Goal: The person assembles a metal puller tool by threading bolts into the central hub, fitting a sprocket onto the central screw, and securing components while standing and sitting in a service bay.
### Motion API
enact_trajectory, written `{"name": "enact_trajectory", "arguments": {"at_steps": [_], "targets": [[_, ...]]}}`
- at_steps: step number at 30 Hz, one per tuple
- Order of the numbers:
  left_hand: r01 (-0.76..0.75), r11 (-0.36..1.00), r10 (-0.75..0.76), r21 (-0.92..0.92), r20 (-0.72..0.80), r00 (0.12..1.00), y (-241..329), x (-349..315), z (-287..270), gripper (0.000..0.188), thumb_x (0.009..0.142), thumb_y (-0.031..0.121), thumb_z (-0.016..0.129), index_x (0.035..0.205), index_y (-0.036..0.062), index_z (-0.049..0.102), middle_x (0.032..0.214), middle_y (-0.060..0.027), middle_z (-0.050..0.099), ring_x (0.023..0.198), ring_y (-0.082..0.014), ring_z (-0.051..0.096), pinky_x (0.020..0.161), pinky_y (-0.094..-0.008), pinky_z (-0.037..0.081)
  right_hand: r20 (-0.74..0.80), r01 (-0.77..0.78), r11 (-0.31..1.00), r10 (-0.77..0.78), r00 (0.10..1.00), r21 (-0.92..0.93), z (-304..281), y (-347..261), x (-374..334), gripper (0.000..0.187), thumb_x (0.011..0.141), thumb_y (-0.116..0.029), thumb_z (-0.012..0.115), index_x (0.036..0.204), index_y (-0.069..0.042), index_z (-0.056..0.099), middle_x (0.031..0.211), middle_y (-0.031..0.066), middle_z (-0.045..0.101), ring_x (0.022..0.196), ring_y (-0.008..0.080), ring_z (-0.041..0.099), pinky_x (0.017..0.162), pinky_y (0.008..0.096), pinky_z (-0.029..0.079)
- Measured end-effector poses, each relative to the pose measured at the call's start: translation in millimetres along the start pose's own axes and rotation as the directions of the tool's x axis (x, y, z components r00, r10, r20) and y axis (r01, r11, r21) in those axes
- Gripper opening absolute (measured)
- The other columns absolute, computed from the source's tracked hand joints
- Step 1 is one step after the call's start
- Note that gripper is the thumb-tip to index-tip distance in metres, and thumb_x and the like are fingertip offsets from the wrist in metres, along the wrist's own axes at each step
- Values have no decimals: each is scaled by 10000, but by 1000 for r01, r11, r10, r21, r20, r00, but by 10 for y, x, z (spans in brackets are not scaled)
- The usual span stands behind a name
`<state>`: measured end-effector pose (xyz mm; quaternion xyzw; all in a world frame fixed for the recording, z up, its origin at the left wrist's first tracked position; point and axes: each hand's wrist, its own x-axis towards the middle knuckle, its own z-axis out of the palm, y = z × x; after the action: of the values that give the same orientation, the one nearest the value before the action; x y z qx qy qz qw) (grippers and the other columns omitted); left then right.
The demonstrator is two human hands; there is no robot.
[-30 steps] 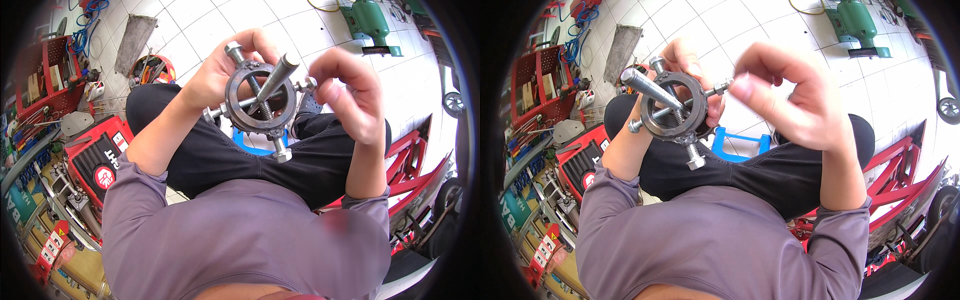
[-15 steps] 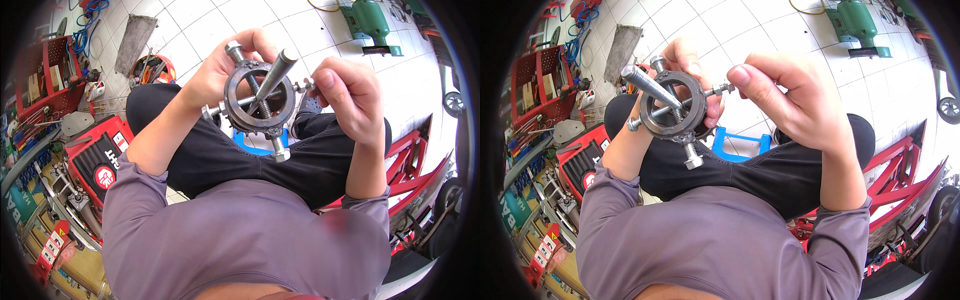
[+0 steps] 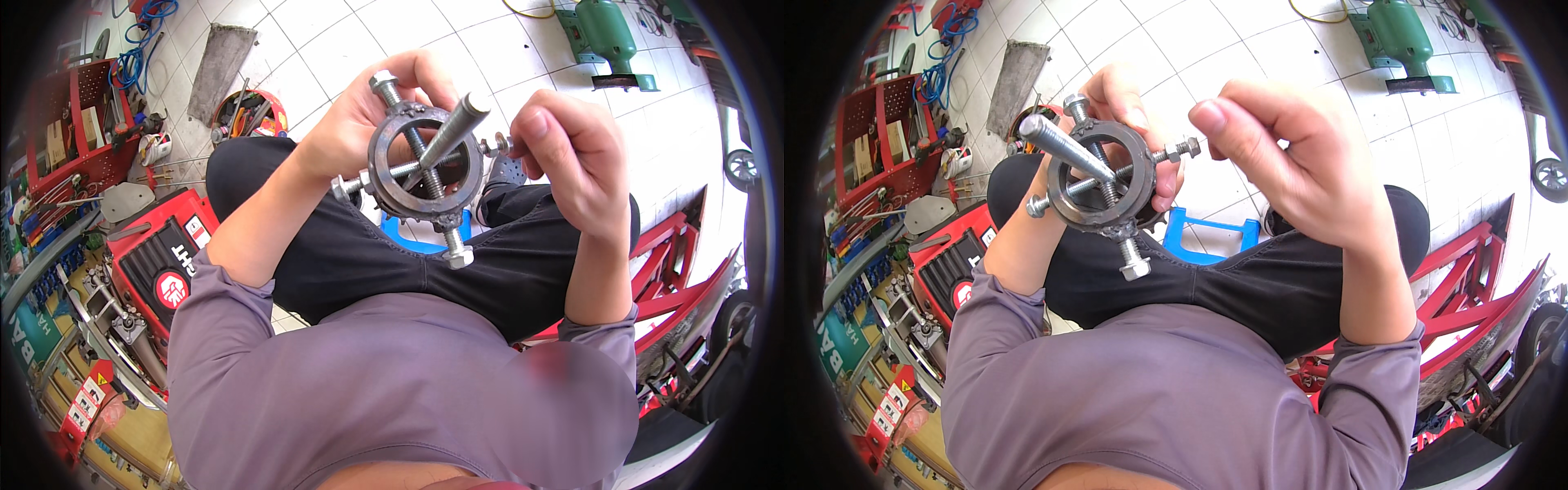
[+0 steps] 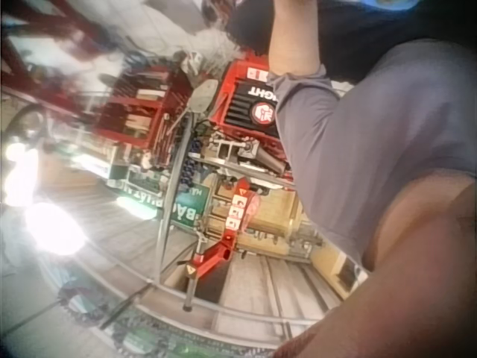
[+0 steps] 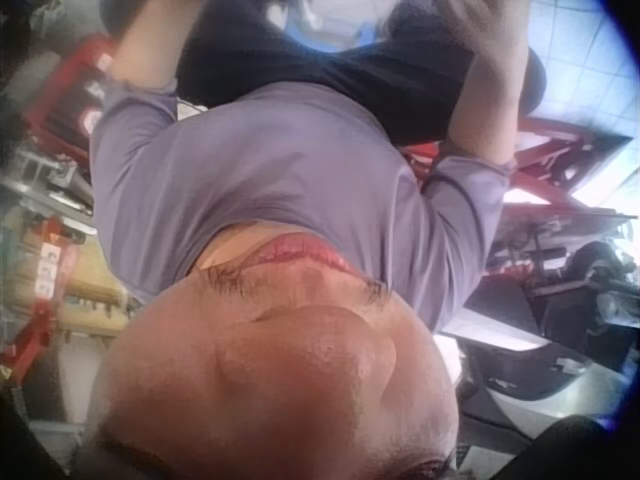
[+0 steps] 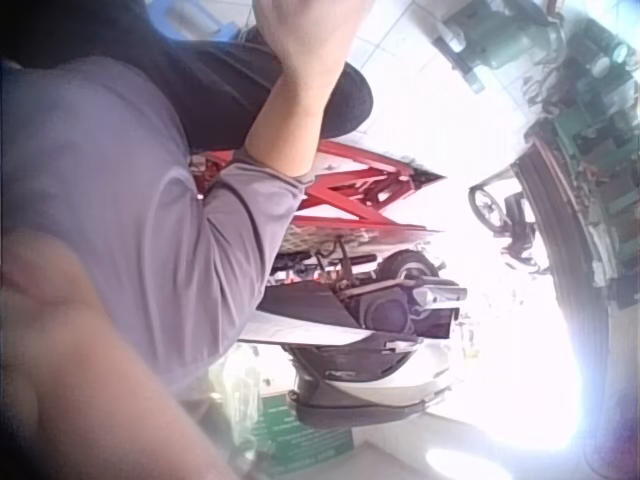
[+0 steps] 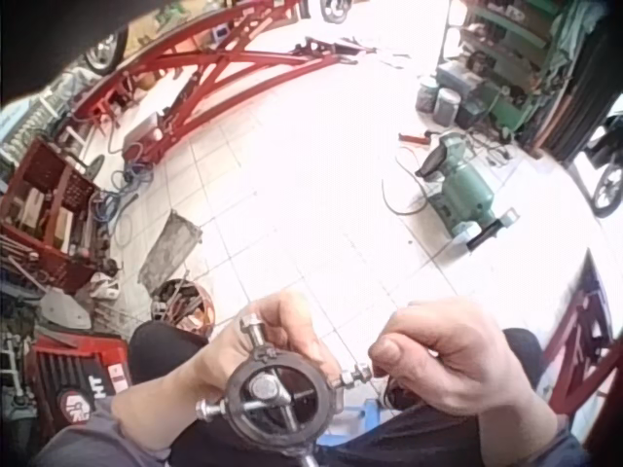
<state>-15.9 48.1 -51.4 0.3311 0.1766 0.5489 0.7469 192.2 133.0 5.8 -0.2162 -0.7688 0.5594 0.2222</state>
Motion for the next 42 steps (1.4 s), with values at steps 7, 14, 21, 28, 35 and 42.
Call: {"name": "enact_trajectory", "arguments": {"at_steps": [7, 14, 21, 28, 35, 42], "targets": [[-10, 999, 10, -35, 4, 1000, 3, 6, 1, 434, 778, 212, 782, 1036, 9, 497, 979, -93, 623, 884, -116, 628, 755, -239, 507, 122, 23, 999, -18, 992, -46, -51, -6, -23, 153, 888, -145, 572, 916, 5, 556, 828, 38, 553, 615, 79, 486, 565, 207, 382], [-13, 999, 14, -35, 25, 1000, 14, 21, -23, 431, 784, 202, 775, 1039, 20, 479, 982, -107, 629, 907, -137, 632, 781, -252, 509, 17, 79, 996, -79, 997, -42, 44, -39, 19, 159, 910, -145, 546, 853, 2, 563, 723, 26, 560, 586, 85, 495, 543, 218, 384], [-2, 998, 4, -60, 25, 1000, 5, 20, -7, 447, 783, 222, 778, 1043, 15, 480, 974, -94, 620, 902, -129, 628, 778, -253, 506, 14, 98, 995, -97, 995, -37, 35, -21, 24, 165, 907, -149, 552, 862, 8, 571, 713, 26, 543, 564, 84, 482, 528, 219, 367], [-1, 1000, 1, -12, 13, 1000, -25, 1, -49, 453, 784, 225, 776, 1048, 9, 479, 1001, -106, 625, 918, -131, 634, 791, -249, 513, 47, 130, 990, -128, 991, -53, -11, -11, 41, 167, 864, -144, 618, 918, 12, 591, 746, 31, 562, 603, 87, 507, 554, 232, 379], [-11, 994, 13, -110, 23, 1000, -31, 8, -58, 452, 768, 212, 788, 1039, 29, 475, 1029, -129, 634, 937, -152, 647, 820, -269, 527, 133, 83, 994, -73, 988, -73, -64, -20, 12, 250, 842, -146, 634, 1025, 13, 571, 900, 58, 600, 690, 90, 542, 614, 221, 411], [-39, 991, 43, -129, 29, 999, -83, -8, -145, 536, 752, 231, 795, 1135, 25, 482, 1059, -157, 636, 951, -202, 654, 828, -333, 541, 151, 197, 947, -162, 975, -253, 4, 21, 31, 163, 870, -123, 639, 906, 29, 594, 688, 54, 564, 635, 114, 549, 591, 243, 427]]}}
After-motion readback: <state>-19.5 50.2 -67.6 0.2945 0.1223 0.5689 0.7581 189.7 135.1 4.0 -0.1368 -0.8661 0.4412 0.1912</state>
